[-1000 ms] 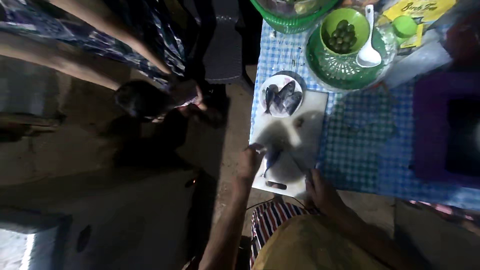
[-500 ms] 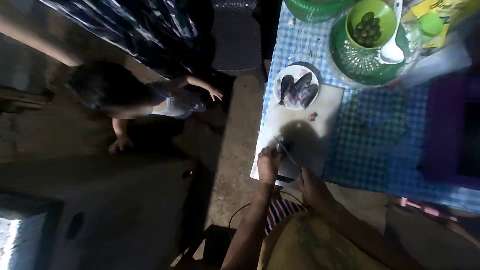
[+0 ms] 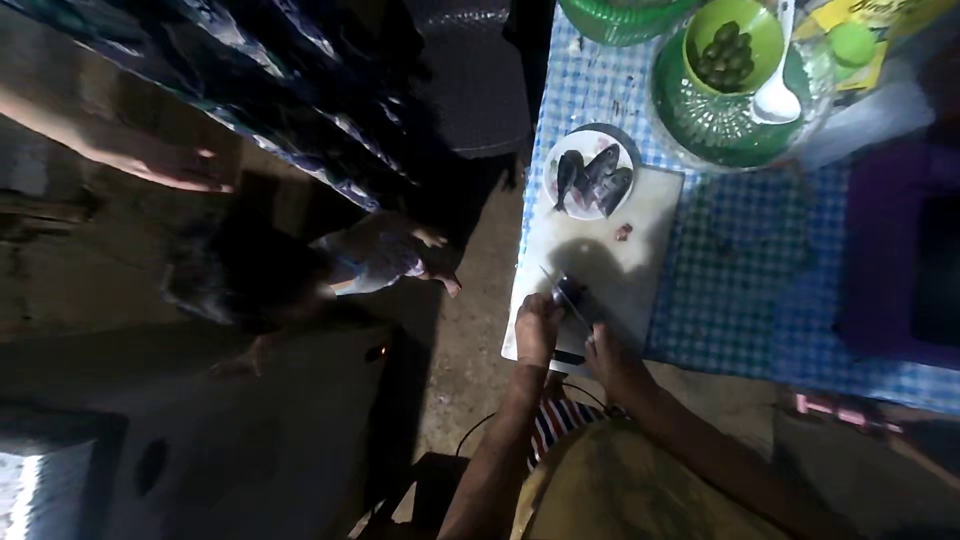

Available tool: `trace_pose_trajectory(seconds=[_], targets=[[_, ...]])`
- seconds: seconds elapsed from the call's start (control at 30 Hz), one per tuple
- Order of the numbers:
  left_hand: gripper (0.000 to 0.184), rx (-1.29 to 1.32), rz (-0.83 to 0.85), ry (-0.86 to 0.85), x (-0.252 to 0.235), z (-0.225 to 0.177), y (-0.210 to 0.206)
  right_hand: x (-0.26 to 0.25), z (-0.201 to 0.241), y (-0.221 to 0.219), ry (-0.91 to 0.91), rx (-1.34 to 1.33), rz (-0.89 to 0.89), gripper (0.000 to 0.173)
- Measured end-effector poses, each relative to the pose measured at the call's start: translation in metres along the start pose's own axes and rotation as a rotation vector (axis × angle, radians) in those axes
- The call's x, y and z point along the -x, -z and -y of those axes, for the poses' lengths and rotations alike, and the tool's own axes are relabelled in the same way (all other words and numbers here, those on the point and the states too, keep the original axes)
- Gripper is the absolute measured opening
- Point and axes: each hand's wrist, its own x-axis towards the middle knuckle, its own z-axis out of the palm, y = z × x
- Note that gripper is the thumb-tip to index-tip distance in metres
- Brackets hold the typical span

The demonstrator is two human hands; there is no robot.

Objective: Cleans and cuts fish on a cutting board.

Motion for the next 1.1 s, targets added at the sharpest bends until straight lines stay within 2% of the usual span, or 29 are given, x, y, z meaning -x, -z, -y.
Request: trace_pose_trajectory(seconds=[0.07,0.1,0.17,0.23,0.27,0.3,0.37,0.4,0.43,0.5,0.6,0.63,0.67,0.7,0.73,0.8,0.9,1.0,1.07,1.1], targets=[[0.036,-0.107,0.126,0.010,-0.002,-0.018,0.033,-0.004,0.001,-0.001,0.017,0.013,-0.017,0.043],[0.039,-0.150,0.107,-0.025,-0.002,-0.035,0.054,-0.005,0.001,0.003,0.012,0.014,0.013,0.045],[0.042,-0.122,-0.117,-0.233,0.000,-0.075,0.094,-0.004,-0.005,0.001,0.049,0.022,0.001,0.047],[0.053,-0.028,-0.274,-0.553,0.001,-0.118,0.118,-0.004,-0.021,-0.021,0.211,0.026,-0.273,0.038],[0.060,0.014,-0.278,-0.721,-0.004,-0.134,0.117,-0.007,-0.027,-0.030,0.284,0.029,-0.405,0.036],[0.065,0.019,-0.244,-0.845,-0.012,-0.139,0.104,-0.007,-0.027,-0.031,0.281,0.030,-0.419,0.035],[0.066,-0.076,-0.205,-0.923,-0.042,-0.107,0.042,-0.007,-0.017,-0.014,0.108,0.018,-0.183,0.039],[0.064,-0.085,-0.213,-0.910,-0.056,-0.081,0.014,-0.008,-0.013,-0.009,0.030,0.019,-0.056,0.042],[0.062,-0.116,-0.172,-0.847,-0.063,-0.066,0.007,-0.012,-0.012,-0.003,-0.011,0.016,0.019,0.045],[0.061,-0.077,-0.110,-0.704,-0.059,-0.067,0.031,-0.013,-0.015,-0.002,-0.023,-0.011,0.049,0.048],[0.053,-0.007,-0.270,-0.329,-0.022,-0.061,0.059,-0.013,-0.016,-0.003,0.005,0.002,0.019,0.048],[0.051,-0.038,-0.226,-0.171,-0.009,-0.053,0.055,-0.014,-0.016,-0.003,0.010,0.003,0.014,0.048],[0.056,-0.087,-0.107,-0.042,0.002,-0.044,0.044,-0.015,-0.015,-0.003,0.000,0.002,0.019,0.047],[0.062,-0.139,0.004,0.027,0.009,-0.032,0.026,-0.015,-0.013,-0.002,-0.018,0.003,0.036,0.045],[0.064,-0.184,0.059,0.050,0.015,-0.024,0.007,-0.014,-0.012,-0.001,-0.029,0.004,0.048,0.043],[0.057,-0.272,0.006,0.037,0.015,-0.016,-0.020,-0.010,-0.015,0.001,-0.041,0.002,0.077,0.042],[0.055,-0.329,-0.008,0.034,0.011,-0.021,-0.027,0.005,-0.030,0.003,-0.029,-0.029,0.110,0.049],[0.042,-0.344,-0.142,-0.038,0.014,-0.014,-0.040,0.002,-0.025,0.005,-0.041,-0.027,0.121,0.047],[0.038,-0.314,-0.214,-0.089,0.017,-0.010,-0.048,-0.009,-0.018,-0.005,0.054,-0.044,-0.048,0.043],[0.036,-0.288,-0.264,-0.136,0.018,-0.007,-0.052,-0.018,-0.021,-0.017,0.170,-0.050,-0.234,0.041]])
